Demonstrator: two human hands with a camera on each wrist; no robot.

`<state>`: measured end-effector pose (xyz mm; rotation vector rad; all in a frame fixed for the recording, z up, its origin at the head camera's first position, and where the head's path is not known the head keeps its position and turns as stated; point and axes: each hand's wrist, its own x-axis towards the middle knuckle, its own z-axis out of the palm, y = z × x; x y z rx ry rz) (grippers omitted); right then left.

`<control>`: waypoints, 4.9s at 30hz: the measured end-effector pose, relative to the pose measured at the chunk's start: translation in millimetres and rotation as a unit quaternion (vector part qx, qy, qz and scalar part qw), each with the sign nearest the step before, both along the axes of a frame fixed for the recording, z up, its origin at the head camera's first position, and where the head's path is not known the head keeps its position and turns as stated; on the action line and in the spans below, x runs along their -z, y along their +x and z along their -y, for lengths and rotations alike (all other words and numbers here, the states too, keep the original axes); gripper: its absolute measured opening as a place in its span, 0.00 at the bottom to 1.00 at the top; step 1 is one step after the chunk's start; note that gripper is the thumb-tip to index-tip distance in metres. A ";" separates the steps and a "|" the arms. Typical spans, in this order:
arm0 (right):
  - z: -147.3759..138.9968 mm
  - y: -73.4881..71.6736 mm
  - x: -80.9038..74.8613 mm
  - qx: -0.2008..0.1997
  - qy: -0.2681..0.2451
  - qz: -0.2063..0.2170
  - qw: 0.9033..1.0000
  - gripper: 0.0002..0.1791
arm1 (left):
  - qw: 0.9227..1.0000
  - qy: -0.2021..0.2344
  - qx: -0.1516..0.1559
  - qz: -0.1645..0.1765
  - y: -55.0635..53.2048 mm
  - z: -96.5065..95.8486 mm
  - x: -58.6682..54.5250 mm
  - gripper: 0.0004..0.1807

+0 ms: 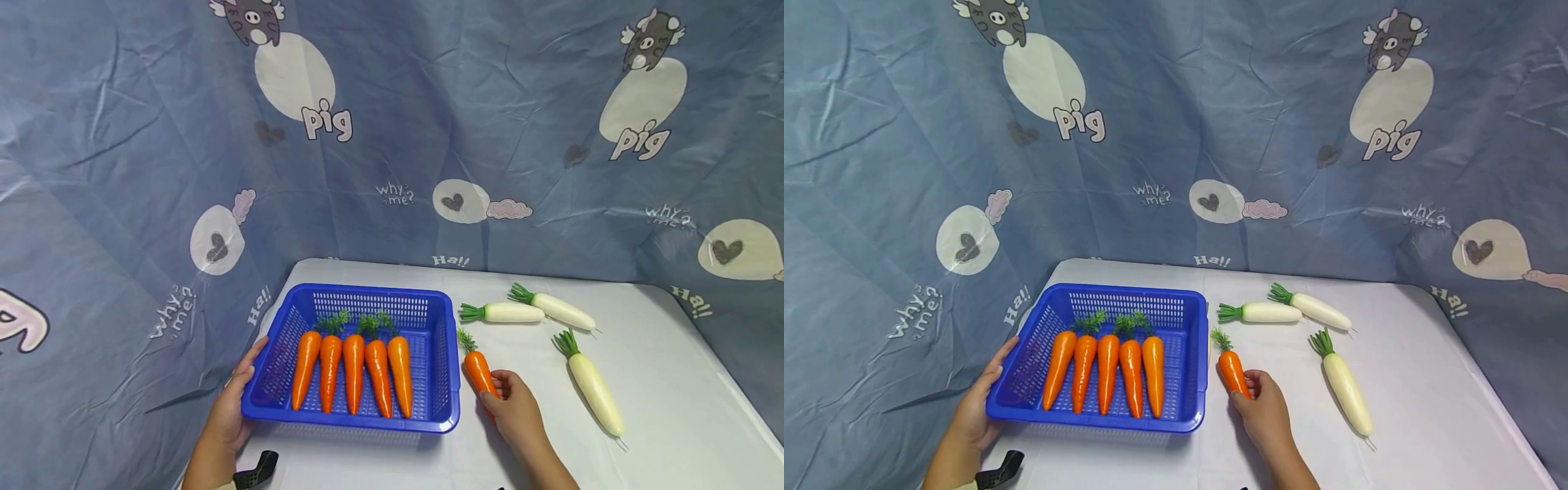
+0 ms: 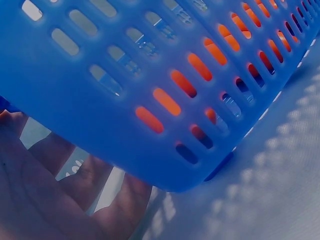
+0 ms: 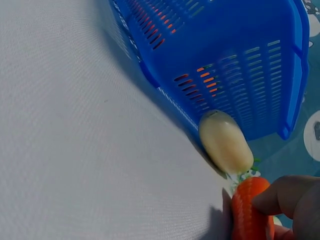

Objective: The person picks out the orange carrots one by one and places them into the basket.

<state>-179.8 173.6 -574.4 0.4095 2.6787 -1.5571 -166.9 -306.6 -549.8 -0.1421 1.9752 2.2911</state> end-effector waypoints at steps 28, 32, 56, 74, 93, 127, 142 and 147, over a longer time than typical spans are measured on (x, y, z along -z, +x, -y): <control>0.6 0.8 -0.3 0.030 -0.046 -0.010 0.998 0.25 | 1.000 0.001 -0.001 0.006 -0.7 0.8 -0.5 0.30; -0.4 -0.2 -0.8 0.036 -0.056 -0.002 0.998 0.25 | 1.000 0.001 -0.004 0.010 -1.2 0.4 -1.0 0.30; -4.0 0.9 -5.3 0.077 -0.117 0.014 0.990 0.24 | 1.000 0.004 -0.013 0.016 -1.2 -1.4 -1.9 0.30; -9.1 -1.6 -10.9 0.093 -0.142 0.009 0.985 0.23 | 1.000 0.015 0.001 -0.010 0.3 0.3 2.6 0.30; -0.5 -0.3 -13.6 0.091 -0.166 0.005 0.982 0.21 | 1.000 -0.009 -0.006 0.003 -1.8 -0.8 -2.9 0.30; 30.9 5.2 -37.9 0.079 -0.306 -0.026 0.948 0.15 | 1.000 -0.004 -0.017 0.022 -2.0 -1.7 -2.4 0.30; 40.5 7.7 -47.1 0.083 -0.312 -0.043 0.945 0.14 | 1.000 -0.008 -0.017 0.019 -1.4 -2.1 -3.1 0.30; 43.6 10.7 -57.7 0.072 -0.317 -0.045 0.945 0.16 | 1.000 -0.010 -0.018 0.017 0.0 -2.4 -2.6 0.30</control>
